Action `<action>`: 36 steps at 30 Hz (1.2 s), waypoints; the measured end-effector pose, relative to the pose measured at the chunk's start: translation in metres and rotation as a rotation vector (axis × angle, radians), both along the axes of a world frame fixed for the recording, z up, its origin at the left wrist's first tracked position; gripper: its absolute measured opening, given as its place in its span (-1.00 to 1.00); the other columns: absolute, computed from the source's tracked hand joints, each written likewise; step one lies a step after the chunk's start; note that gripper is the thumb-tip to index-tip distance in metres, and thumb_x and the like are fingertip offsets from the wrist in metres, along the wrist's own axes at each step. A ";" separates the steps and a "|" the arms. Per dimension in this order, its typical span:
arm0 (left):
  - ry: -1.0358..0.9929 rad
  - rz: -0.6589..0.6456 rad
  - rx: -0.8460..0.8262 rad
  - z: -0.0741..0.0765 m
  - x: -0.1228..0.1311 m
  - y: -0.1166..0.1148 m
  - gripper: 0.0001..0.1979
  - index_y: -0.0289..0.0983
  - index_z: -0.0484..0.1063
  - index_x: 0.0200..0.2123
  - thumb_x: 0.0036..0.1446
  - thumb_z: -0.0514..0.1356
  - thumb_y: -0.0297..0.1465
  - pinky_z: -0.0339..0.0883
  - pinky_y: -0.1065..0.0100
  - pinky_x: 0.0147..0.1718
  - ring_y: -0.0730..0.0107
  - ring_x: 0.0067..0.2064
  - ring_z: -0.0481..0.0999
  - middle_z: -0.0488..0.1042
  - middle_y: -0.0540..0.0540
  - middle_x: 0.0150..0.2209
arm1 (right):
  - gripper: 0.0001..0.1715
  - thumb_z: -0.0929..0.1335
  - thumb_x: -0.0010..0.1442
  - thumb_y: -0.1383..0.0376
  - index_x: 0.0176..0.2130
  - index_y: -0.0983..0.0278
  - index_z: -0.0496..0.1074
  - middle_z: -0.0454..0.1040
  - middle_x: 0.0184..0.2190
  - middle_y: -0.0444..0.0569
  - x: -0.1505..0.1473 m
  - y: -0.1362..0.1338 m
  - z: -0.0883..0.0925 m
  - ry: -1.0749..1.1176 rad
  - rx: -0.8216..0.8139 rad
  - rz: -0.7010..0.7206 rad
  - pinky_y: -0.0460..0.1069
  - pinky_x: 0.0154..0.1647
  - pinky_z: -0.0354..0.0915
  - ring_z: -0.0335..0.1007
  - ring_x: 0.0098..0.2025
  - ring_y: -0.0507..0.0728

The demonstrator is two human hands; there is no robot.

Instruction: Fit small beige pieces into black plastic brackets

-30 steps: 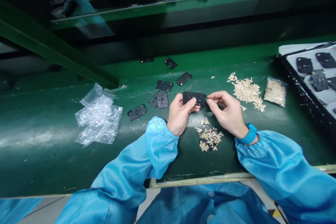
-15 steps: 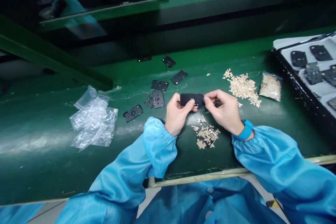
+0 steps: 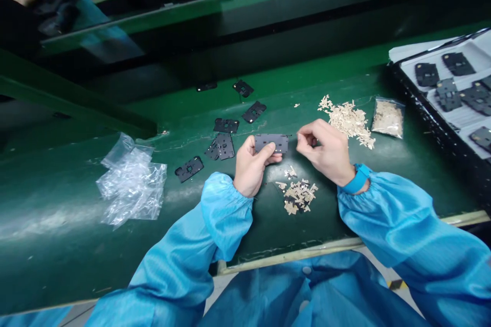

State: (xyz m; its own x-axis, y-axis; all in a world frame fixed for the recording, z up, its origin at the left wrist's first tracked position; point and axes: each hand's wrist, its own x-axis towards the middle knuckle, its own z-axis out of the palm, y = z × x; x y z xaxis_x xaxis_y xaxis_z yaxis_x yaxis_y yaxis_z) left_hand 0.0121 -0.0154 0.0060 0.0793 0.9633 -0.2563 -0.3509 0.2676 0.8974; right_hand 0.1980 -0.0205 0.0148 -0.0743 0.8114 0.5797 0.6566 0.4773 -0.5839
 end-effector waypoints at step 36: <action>-0.079 -0.023 -0.024 0.002 -0.001 -0.001 -0.55 -0.28 0.34 -0.33 -0.08 0.53 -0.23 0.53 0.55 -0.44 0.55 -0.46 0.59 0.55 0.05 -0.43 | -0.86 0.35 0.29 0.40 -0.27 0.17 0.47 0.48 -0.42 -0.09 -0.002 -0.004 -0.007 -0.017 0.015 0.087 -0.01 -0.44 0.33 0.38 -0.43 0.07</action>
State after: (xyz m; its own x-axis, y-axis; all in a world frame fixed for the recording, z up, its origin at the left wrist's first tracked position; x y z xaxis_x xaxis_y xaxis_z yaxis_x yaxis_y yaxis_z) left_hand 0.0114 -0.0161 0.0085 0.1222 0.9547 -0.2714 -0.4141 0.2975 0.8602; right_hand 0.1959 -0.0243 0.0077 -0.1535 0.7929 0.5898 0.6220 0.5413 -0.5658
